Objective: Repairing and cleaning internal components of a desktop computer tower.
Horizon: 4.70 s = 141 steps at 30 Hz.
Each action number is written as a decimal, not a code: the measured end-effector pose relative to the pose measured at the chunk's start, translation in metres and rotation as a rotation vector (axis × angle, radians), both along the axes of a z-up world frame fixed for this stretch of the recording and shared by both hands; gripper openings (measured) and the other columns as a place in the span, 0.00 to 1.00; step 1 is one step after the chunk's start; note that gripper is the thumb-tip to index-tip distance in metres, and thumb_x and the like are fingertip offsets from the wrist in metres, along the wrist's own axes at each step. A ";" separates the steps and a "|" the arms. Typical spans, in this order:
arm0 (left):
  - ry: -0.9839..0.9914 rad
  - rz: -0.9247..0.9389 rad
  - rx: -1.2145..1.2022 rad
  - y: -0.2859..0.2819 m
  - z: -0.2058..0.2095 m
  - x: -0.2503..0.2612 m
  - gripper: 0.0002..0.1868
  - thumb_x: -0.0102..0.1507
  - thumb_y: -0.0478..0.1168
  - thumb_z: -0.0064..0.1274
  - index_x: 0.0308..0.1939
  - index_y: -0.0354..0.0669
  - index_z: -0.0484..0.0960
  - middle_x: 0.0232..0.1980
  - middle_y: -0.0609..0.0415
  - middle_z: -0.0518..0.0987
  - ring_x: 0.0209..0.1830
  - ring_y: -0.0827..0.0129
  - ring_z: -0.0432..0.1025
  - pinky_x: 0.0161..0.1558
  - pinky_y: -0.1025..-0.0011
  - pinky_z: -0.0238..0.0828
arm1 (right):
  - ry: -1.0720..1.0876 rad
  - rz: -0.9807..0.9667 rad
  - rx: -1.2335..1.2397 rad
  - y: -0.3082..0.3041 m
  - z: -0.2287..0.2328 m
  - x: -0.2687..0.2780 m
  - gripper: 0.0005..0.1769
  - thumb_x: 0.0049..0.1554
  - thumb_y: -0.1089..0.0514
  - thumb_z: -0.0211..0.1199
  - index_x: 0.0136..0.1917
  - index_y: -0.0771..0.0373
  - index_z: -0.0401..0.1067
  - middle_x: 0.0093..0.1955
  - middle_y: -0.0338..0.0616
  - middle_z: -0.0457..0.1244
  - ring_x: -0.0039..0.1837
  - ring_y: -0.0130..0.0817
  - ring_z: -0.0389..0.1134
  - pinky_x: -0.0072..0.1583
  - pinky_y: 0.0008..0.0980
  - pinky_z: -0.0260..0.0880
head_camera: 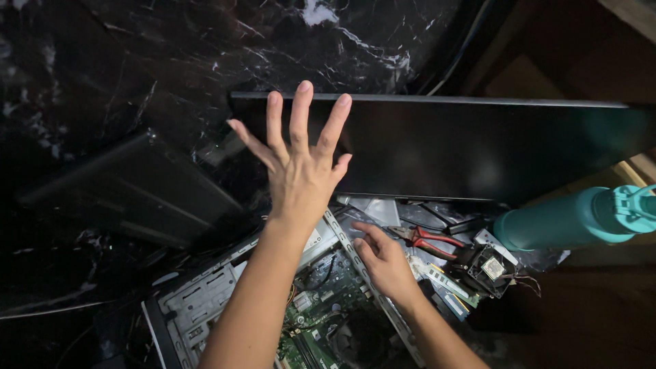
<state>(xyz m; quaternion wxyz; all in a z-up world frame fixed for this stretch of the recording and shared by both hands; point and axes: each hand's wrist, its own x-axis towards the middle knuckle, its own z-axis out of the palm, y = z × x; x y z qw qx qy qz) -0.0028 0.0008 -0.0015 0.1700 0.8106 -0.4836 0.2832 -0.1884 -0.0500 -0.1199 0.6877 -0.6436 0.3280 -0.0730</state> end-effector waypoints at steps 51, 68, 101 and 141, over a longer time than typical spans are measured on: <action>-0.358 -0.237 0.567 0.023 -0.099 0.037 0.48 0.72 0.72 0.36 0.89 0.58 0.42 0.89 0.65 0.32 0.87 0.60 0.22 0.80 0.40 0.28 | 0.145 0.053 -1.009 -0.019 -0.020 0.036 0.38 0.58 0.56 0.59 0.80 0.43 0.54 0.40 0.54 0.70 0.36 0.56 0.71 0.40 0.52 0.70; -0.365 0.079 0.346 0.029 -0.085 0.059 0.47 0.72 0.75 0.29 0.84 0.57 0.31 0.85 0.58 0.19 0.85 0.52 0.15 0.79 0.28 0.21 | 0.227 0.091 -0.888 -0.019 -0.038 0.031 0.42 0.58 0.53 0.60 0.82 0.46 0.48 0.34 0.58 0.68 0.34 0.60 0.68 0.40 0.56 0.67; 0.095 0.192 0.558 0.042 -0.045 0.034 0.48 0.74 0.73 0.34 0.84 0.49 0.35 0.85 0.55 0.34 0.85 0.47 0.32 0.74 0.24 0.29 | -0.141 -0.138 -1.182 -0.039 -0.007 0.063 0.44 0.63 0.62 0.63 0.83 0.70 0.42 0.32 0.45 0.65 0.30 0.42 0.66 0.35 0.40 0.66; -0.514 -0.405 0.674 -0.007 -0.088 0.011 0.54 0.66 0.76 0.36 0.86 0.49 0.46 0.88 0.64 0.40 0.86 0.67 0.28 0.78 0.46 0.20 | 0.165 -0.199 -0.900 -0.038 -0.047 0.036 0.60 0.60 0.56 0.63 0.82 0.65 0.16 0.30 0.46 0.66 0.29 0.45 0.68 0.32 0.44 0.65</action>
